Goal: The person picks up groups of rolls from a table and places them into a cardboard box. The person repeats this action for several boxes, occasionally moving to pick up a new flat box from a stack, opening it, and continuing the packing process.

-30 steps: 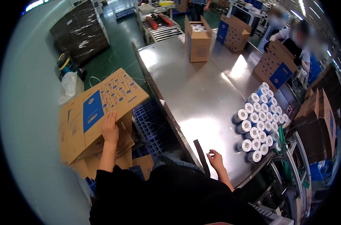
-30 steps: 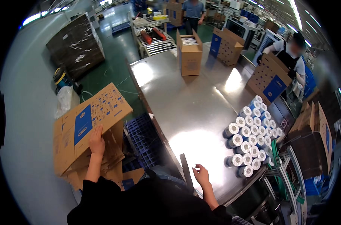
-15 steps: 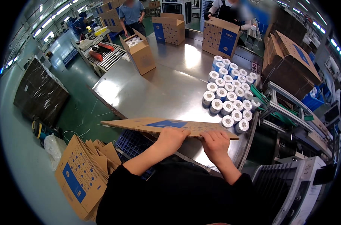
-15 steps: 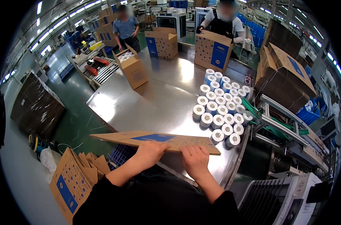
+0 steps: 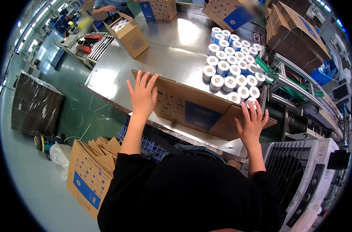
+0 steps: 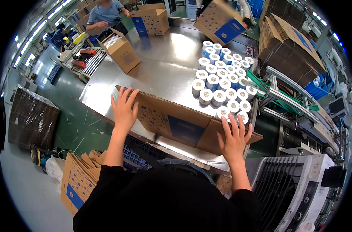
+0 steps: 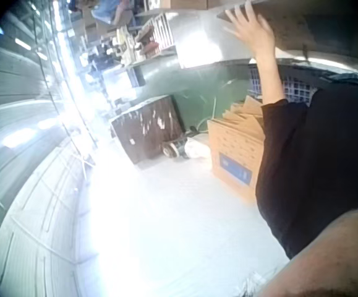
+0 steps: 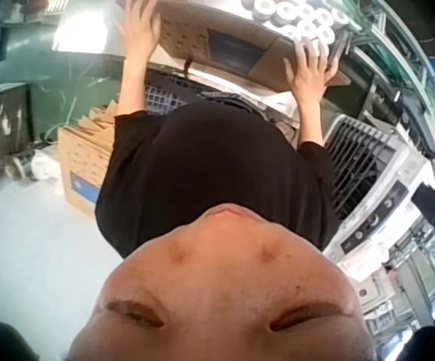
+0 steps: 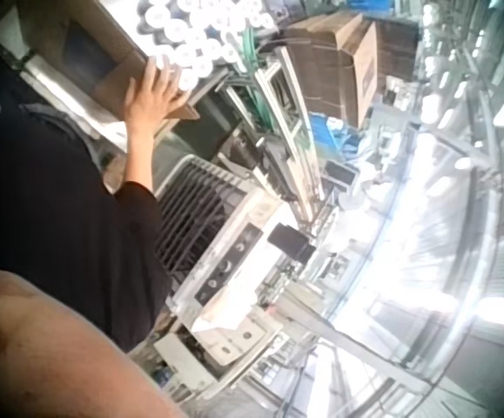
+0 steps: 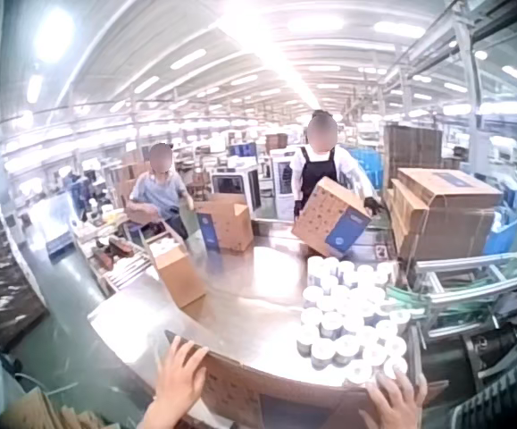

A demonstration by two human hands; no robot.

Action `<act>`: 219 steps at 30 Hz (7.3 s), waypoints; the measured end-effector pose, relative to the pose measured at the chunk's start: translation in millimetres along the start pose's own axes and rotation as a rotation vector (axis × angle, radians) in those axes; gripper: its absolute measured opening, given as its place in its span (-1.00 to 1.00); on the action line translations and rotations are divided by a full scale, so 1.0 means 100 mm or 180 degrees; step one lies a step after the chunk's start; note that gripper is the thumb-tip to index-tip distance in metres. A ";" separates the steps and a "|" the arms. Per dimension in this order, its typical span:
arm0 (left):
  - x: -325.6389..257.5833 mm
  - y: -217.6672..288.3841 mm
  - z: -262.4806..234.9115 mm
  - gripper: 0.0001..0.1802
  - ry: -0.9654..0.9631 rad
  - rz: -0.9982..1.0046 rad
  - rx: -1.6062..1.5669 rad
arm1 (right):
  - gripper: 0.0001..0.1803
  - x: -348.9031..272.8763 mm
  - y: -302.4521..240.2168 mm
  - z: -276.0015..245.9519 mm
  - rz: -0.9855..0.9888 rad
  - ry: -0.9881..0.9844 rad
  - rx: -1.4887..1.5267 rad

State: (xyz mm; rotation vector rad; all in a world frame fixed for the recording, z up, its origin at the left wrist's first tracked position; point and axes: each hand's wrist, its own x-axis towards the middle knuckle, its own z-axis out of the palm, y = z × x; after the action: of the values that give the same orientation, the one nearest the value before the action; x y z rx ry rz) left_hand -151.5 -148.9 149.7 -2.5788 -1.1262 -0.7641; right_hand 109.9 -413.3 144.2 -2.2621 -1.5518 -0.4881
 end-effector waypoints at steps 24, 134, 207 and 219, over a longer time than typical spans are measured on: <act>0.36 -0.04 0.16 -0.09 -0.5286 0.1066 -0.0127 | -0.87 0.69 -0.23 0.74 -0.1392 -0.2677 0.2395; 0.89 0.02 1.20 -0.25 -0.0746 0.0373 -0.2843 | -0.57 -0.94 -0.16 1.32 0.3362 -0.0977 0.1593; 0.77 -0.66 2.28 -0.22 -0.2583 -0.1974 -0.3859 | -0.41 0.04 0.28 1.62 0.3471 -0.0149 0.2983; 0.87 -0.38 2.55 -0.29 -0.2324 0.1620 -0.1378 | -0.47 0.44 0.67 2.30 0.1930 -0.0199 0.1656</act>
State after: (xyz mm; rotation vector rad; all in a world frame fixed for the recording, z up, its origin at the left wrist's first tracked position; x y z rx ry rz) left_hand -35.5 31.7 -17.2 -3.4292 -0.3789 0.0925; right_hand 206.7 -292.1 -43.4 -2.1713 -0.8045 0.1430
